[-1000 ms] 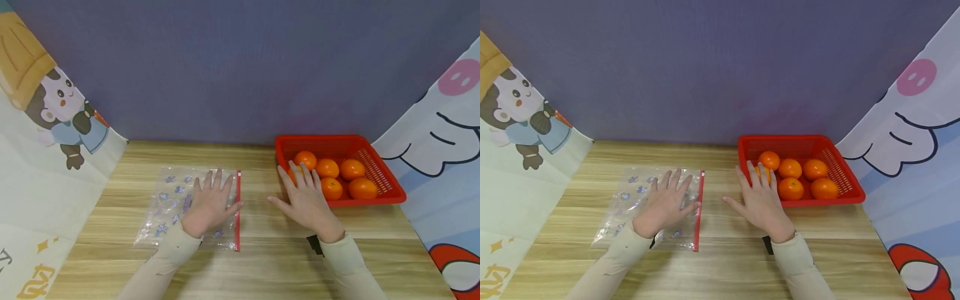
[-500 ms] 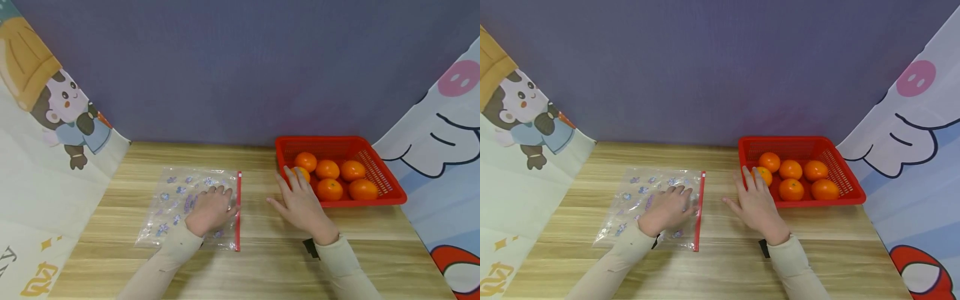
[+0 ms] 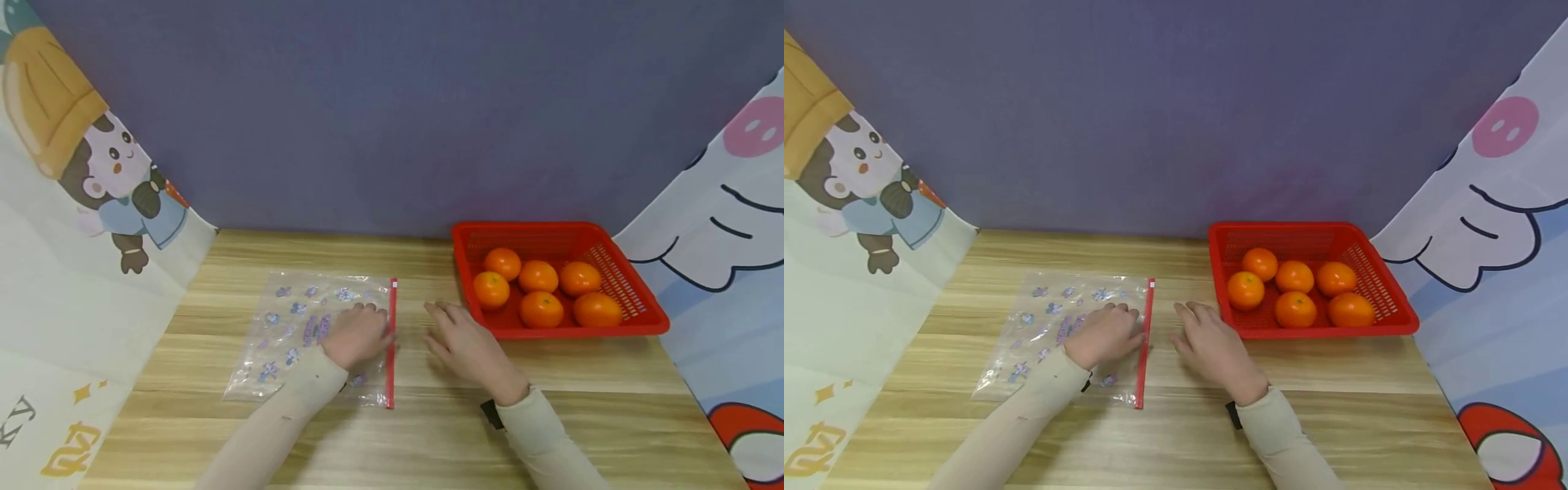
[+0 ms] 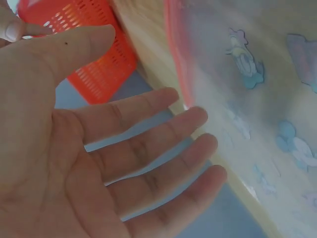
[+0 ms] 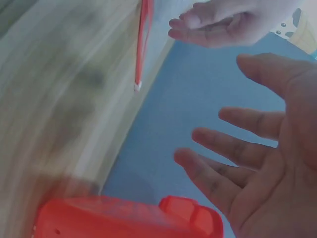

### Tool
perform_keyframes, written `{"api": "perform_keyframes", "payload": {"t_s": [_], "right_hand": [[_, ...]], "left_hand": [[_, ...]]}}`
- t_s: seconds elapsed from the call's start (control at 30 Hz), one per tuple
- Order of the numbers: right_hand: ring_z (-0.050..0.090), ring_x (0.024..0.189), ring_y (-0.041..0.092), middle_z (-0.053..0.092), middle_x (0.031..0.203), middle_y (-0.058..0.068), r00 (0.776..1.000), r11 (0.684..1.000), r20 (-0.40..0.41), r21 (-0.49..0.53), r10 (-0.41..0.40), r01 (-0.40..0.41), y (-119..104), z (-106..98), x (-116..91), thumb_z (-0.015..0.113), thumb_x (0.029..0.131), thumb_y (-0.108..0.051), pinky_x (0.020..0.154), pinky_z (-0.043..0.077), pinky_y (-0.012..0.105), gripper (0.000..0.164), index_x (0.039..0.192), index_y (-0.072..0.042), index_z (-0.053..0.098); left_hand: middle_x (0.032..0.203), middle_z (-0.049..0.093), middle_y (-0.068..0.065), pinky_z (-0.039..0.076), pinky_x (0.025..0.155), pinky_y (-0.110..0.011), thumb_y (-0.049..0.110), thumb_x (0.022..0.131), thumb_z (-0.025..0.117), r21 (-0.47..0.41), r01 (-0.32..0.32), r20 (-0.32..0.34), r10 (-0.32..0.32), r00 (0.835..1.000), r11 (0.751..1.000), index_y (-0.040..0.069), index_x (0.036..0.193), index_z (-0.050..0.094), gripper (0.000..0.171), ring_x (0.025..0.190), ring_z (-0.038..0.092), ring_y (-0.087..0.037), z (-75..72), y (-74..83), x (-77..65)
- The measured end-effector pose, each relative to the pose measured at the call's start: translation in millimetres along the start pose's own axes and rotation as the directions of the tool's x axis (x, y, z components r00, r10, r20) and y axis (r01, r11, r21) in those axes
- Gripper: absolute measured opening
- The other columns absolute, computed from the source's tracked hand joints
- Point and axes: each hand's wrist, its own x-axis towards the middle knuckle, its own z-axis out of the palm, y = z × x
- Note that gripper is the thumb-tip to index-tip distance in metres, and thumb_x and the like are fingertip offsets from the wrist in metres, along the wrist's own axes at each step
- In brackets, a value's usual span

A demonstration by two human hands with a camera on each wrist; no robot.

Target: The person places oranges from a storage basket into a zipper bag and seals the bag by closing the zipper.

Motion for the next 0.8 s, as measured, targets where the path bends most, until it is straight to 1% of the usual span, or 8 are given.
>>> {"api": "perform_keyframes", "payload": {"t_s": [0.1,0.17,0.27,0.4,0.5,0.57,0.63,0.8], "right_hand": [[0.058,0.117,0.032,0.061,0.128,0.015,0.998,1.000,0.055,0.012,0.023,-0.024,-1,5,-1,0.071,0.093,-0.030,0.094,0.050,0.047,0.055,0.138,-0.003,0.055],[0.059,0.116,0.030,0.062,0.126,0.013,0.995,0.999,0.088,0.019,0.038,-0.039,-2,7,-1,0.071,0.093,-0.030,0.093,0.050,0.046,0.054,0.138,-0.004,0.056],[0.061,0.111,0.030,0.063,0.124,0.013,0.990,0.998,0.129,0.033,0.053,-0.058,-3,11,-3,0.070,0.094,-0.031,0.091,0.051,0.047,0.053,0.138,-0.004,0.056],[0.064,0.101,0.028,0.065,0.116,0.013,0.989,0.997,0.140,0.053,0.045,-0.053,-4,14,-6,0.069,0.094,-0.030,0.085,0.054,0.045,0.050,0.135,-0.003,0.058],[0.065,0.098,0.028,0.066,0.113,0.013,0.990,0.998,0.134,0.053,0.033,-0.041,-5,14,-7,0.069,0.094,-0.029,0.084,0.054,0.045,0.049,0.134,-0.002,0.059],[0.065,0.097,0.029,0.066,0.113,0.013,0.990,0.998,0.135,0.053,0.029,-0.037,-5,15,-7,0.069,0.094,-0.029,0.083,0.054,0.045,0.049,0.134,-0.002,0.059],[0.065,0.098,0.029,0.066,0.114,0.013,0.990,0.998,0.137,0.052,0.029,-0.036,-4,15,-7,0.069,0.094,-0.029,0.084,0.054,0.045,0.049,0.134,-0.002,0.059],[0.065,0.100,0.029,0.065,0.116,0.013,0.989,0.999,0.143,0.043,0.027,-0.033,-2,18,-8,0.069,0.094,-0.031,0.086,0.053,0.045,0.050,0.135,-0.004,0.058]], "left_hand": [[0.065,0.055,0.000,0.047,0.054,-0.033,0.036,0.091,0.070,-0.021,0.021,0.037,-0.020,0.999,1.000,0.015,0.067,0.059,0.034,0.058,0.052,-0.018,2.3,1.4,8.4],[0.062,0.054,0.000,0.046,0.051,-0.032,0.036,0.091,0.070,-0.013,0.031,0.066,-0.030,0.997,0.999,0.015,0.062,0.056,0.038,0.054,0.052,-0.017,3.4,2.3,14.2],[0.062,0.056,0.000,0.048,0.054,-0.033,0.037,0.091,0.070,0.019,0.048,0.104,-0.050,0.993,0.999,0.016,0.060,0.055,0.041,0.054,0.053,-0.017,3.9,4.1,22.1],[0.067,0.059,-0.001,0.050,0.066,-0.040,0.041,0.090,0.070,0.092,0.077,0.132,-0.088,0.987,0.993,0.017,0.062,0.057,0.040,0.061,0.056,-0.019,7.5,5.8,31.5],[0.068,0.059,-0.001,0.050,0.071,-0.042,0.043,0.091,0.068,0.110,0.100,0.173,-0.118,0.978,0.989,0.017,0.065,0.059,0.039,0.063,0.057,-0.019,12.7,5.1,37.4],[0.068,0.058,-0.001,0.050,0.071,-0.042,0.043,0.091,0.067,0.118,0.112,0.196,-0.134,0.971,0.987,0.016,0.066,0.059,0.037,0.063,0.056,-0.019,16.1,3.5,39.9],[0.067,0.058,-0.001,0.049,0.070,-0.041,0.041,0.091,0.067,0.120,0.117,0.206,-0.140,0.968,0.986,0.016,0.067,0.060,0.036,0.062,0.056,-0.018,18.4,2.3,41.3],[0.069,0.059,-0.002,0.050,0.066,-0.040,0.036,0.089,0.067,0.110,0.112,0.205,-0.133,0.970,0.988,0.015,0.067,0.060,0.031,0.062,0.056,-0.020,20.9,1.2,41.9]]}}
